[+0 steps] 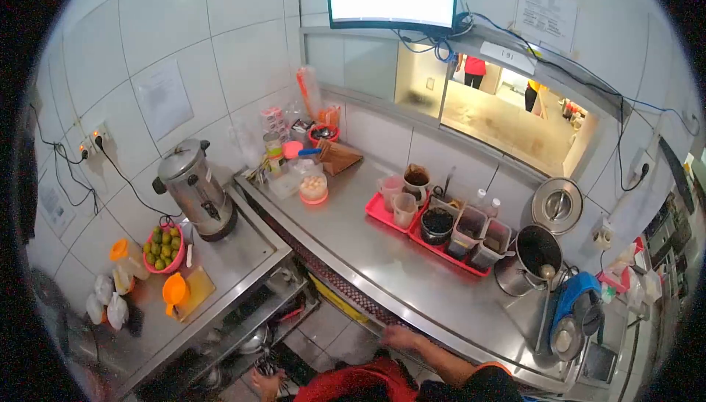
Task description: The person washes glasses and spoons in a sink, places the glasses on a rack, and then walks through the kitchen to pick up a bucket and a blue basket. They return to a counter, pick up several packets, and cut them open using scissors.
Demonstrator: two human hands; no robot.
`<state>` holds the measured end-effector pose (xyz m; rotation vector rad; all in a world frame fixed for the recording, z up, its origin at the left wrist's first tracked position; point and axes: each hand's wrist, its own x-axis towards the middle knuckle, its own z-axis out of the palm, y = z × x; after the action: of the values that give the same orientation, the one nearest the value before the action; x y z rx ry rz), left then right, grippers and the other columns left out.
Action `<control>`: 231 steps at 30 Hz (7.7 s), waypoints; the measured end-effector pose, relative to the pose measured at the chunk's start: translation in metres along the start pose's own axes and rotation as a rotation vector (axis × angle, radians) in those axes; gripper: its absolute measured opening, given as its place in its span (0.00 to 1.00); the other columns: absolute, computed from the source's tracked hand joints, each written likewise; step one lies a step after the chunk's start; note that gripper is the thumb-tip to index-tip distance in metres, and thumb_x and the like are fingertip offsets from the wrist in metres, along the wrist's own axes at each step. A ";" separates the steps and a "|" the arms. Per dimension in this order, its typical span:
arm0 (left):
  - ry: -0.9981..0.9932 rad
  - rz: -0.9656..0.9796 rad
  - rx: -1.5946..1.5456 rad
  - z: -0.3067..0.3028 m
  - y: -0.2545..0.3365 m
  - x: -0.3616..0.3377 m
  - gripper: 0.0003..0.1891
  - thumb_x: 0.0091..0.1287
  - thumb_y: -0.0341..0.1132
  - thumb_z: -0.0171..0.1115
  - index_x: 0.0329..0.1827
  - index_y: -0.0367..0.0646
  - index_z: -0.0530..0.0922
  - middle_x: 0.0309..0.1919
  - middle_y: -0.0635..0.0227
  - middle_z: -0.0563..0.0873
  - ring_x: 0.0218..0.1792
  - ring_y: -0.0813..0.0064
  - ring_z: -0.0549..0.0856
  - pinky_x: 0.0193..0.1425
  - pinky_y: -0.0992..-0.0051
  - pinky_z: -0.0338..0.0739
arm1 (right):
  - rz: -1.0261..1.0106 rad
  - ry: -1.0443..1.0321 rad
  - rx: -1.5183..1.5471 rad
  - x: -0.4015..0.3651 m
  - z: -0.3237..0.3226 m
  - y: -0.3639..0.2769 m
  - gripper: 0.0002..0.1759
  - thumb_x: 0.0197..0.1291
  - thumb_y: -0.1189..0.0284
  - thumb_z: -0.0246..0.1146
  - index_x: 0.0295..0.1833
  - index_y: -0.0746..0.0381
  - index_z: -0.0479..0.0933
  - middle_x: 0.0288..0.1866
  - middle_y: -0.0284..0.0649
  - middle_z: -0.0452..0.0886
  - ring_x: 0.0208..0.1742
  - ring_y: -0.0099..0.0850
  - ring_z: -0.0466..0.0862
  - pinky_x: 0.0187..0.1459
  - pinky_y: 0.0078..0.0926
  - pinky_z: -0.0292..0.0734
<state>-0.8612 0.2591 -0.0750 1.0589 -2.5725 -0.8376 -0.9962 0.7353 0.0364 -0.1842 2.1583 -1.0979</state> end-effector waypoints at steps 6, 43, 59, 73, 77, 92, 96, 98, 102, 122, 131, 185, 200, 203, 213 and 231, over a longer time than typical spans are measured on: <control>0.416 0.368 -0.047 0.036 0.023 -0.005 0.51 0.30 0.54 0.80 0.61 0.44 0.67 0.55 0.56 0.71 0.61 0.52 0.62 0.64 0.50 0.51 | 0.087 -0.123 0.424 0.023 -0.065 -0.051 0.31 0.53 0.64 0.68 0.61 0.60 0.66 0.36 0.33 0.77 0.29 0.21 0.75 0.30 0.18 0.72; 0.301 0.167 -0.194 0.008 0.202 0.059 0.44 0.37 0.52 0.79 0.57 0.44 0.67 0.52 0.56 0.72 0.59 0.52 0.64 0.63 0.49 0.52 | -0.329 -0.373 0.424 0.062 -0.118 -0.104 0.33 0.55 0.59 0.67 0.63 0.58 0.64 0.45 0.35 0.77 0.46 0.24 0.78 0.45 0.23 0.74; -0.484 0.586 -0.917 -0.041 0.389 -0.015 0.18 0.45 0.34 0.74 0.38 0.41 0.79 0.34 0.66 0.82 0.37 0.74 0.82 0.44 0.72 0.76 | -1.145 0.297 0.309 -0.005 -0.110 -0.285 0.30 0.49 0.70 0.71 0.58 0.64 0.70 0.48 0.45 0.78 0.50 0.36 0.81 0.50 0.30 0.74; -0.625 0.743 -0.744 -0.050 0.448 -0.043 0.11 0.51 0.33 0.72 0.32 0.40 0.78 0.20 0.71 0.81 0.20 0.80 0.78 0.27 0.77 0.75 | -0.931 0.363 0.189 -0.050 -0.173 -0.286 0.15 0.67 0.68 0.51 0.40 0.70 0.76 0.40 0.46 0.81 0.38 0.32 0.83 0.45 0.25 0.77; -0.509 0.768 -0.796 0.003 0.417 -0.026 0.12 0.51 0.32 0.71 0.34 0.39 0.77 0.28 0.68 0.83 0.29 0.77 0.80 0.35 0.75 0.77 | -1.087 0.294 0.068 -0.028 -0.142 -0.255 0.14 0.67 0.69 0.51 0.46 0.69 0.76 0.47 0.47 0.80 0.52 0.39 0.79 0.54 0.30 0.71; -0.681 0.454 -0.948 -0.050 0.504 -0.049 0.12 0.51 0.34 0.72 0.33 0.41 0.77 0.25 0.74 0.79 0.27 0.81 0.77 0.32 0.77 0.73 | -1.179 0.452 0.068 -0.025 -0.161 -0.229 0.58 0.39 0.61 0.77 0.71 0.65 0.49 0.62 0.52 0.67 0.68 0.48 0.64 0.68 0.36 0.56; -0.701 0.294 -0.930 -0.053 0.543 -0.035 0.12 0.59 0.40 0.68 0.26 0.43 0.76 0.22 0.76 0.78 0.25 0.84 0.76 0.29 0.80 0.71 | -0.929 0.311 0.153 -0.021 -0.154 -0.203 0.62 0.37 0.60 0.77 0.71 0.67 0.43 0.64 0.56 0.65 0.65 0.48 0.68 0.65 0.36 0.61; -0.824 0.212 -1.005 -0.050 0.561 -0.030 0.10 0.59 0.37 0.68 0.27 0.44 0.76 0.23 0.75 0.79 0.24 0.83 0.76 0.30 0.80 0.71 | -0.636 0.489 0.205 0.004 -0.139 -0.192 0.45 0.39 0.68 0.74 0.63 0.69 0.59 0.50 0.51 0.77 0.49 0.41 0.80 0.51 0.33 0.73; -1.085 0.448 -0.935 -0.059 0.592 -0.009 0.12 0.55 0.37 0.71 0.33 0.44 0.76 0.25 0.75 0.78 0.27 0.84 0.75 0.31 0.80 0.71 | -0.797 0.466 0.450 0.041 -0.160 -0.202 0.21 0.40 0.75 0.69 0.43 0.67 0.73 0.32 0.43 0.80 0.30 0.31 0.80 0.35 0.29 0.75; -0.965 1.040 -0.442 0.035 0.886 0.422 0.27 0.44 0.39 0.77 0.44 0.36 0.76 0.40 0.65 0.82 0.42 0.76 0.80 0.51 0.72 0.75 | -1.070 1.086 0.136 0.448 -0.484 -0.397 0.11 0.52 0.74 0.64 0.40 0.68 0.77 0.34 0.38 0.82 0.37 0.28 0.81 0.40 0.25 0.75; -0.391 1.066 -0.219 0.243 0.833 0.574 0.16 0.47 0.38 0.69 0.40 0.48 0.80 0.37 0.59 0.84 0.40 0.59 0.84 0.45 0.63 0.79 | -0.749 1.118 0.537 0.576 -0.535 -0.396 0.06 0.48 0.78 0.66 0.28 0.65 0.74 0.25 0.30 0.77 0.28 0.21 0.76 0.33 0.20 0.72; -0.821 1.062 -0.524 0.267 0.777 0.570 0.40 0.58 0.49 0.62 0.68 0.36 0.56 0.59 0.43 0.70 0.59 0.44 0.71 0.62 0.57 0.66 | -0.748 1.009 -0.120 0.563 -0.533 -0.353 0.20 0.52 0.63 0.69 0.44 0.64 0.74 0.36 0.49 0.78 0.39 0.45 0.80 0.41 0.34 0.74; -0.237 1.154 -0.740 0.300 0.887 0.557 0.25 0.71 0.50 0.37 0.44 0.37 0.76 0.40 0.49 0.81 0.49 0.49 0.77 0.51 0.57 0.70 | -0.690 0.936 -0.172 0.544 -0.559 -0.352 0.42 0.40 0.57 0.74 0.57 0.66 0.64 0.57 0.54 0.64 0.54 0.53 0.70 0.55 0.37 0.68; -0.268 1.205 -0.596 0.306 0.890 0.553 0.20 0.71 0.47 0.40 0.43 0.40 0.76 0.35 0.51 0.80 0.42 0.49 0.78 0.47 0.57 0.71 | -0.810 1.000 0.033 0.538 -0.537 -0.375 0.36 0.45 0.63 0.72 0.57 0.64 0.65 0.55 0.51 0.68 0.55 0.52 0.71 0.57 0.40 0.68; -0.314 1.260 -0.644 0.321 0.870 0.587 0.19 0.67 0.46 0.51 0.51 0.41 0.73 0.51 0.50 0.77 0.51 0.50 0.77 0.53 0.60 0.71 | -0.597 0.876 -0.619 0.554 -0.536 -0.374 0.25 0.62 0.64 0.56 0.64 0.55 0.64 0.53 0.49 0.71 0.55 0.49 0.71 0.54 0.42 0.67; 0.176 1.256 -0.106 0.303 0.835 0.541 0.24 0.65 0.48 0.51 0.61 0.46 0.65 0.59 0.54 0.65 0.61 0.52 0.63 0.64 0.45 0.52 | -0.458 0.873 -0.349 0.528 -0.559 -0.397 0.45 0.60 0.44 0.52 0.73 0.59 0.47 0.73 0.54 0.52 0.70 0.52 0.55 0.68 0.45 0.52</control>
<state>-1.8458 0.4844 0.1713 -0.5352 -2.3168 -0.4531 -1.8194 0.6334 0.2830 -0.4365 3.2093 -1.1635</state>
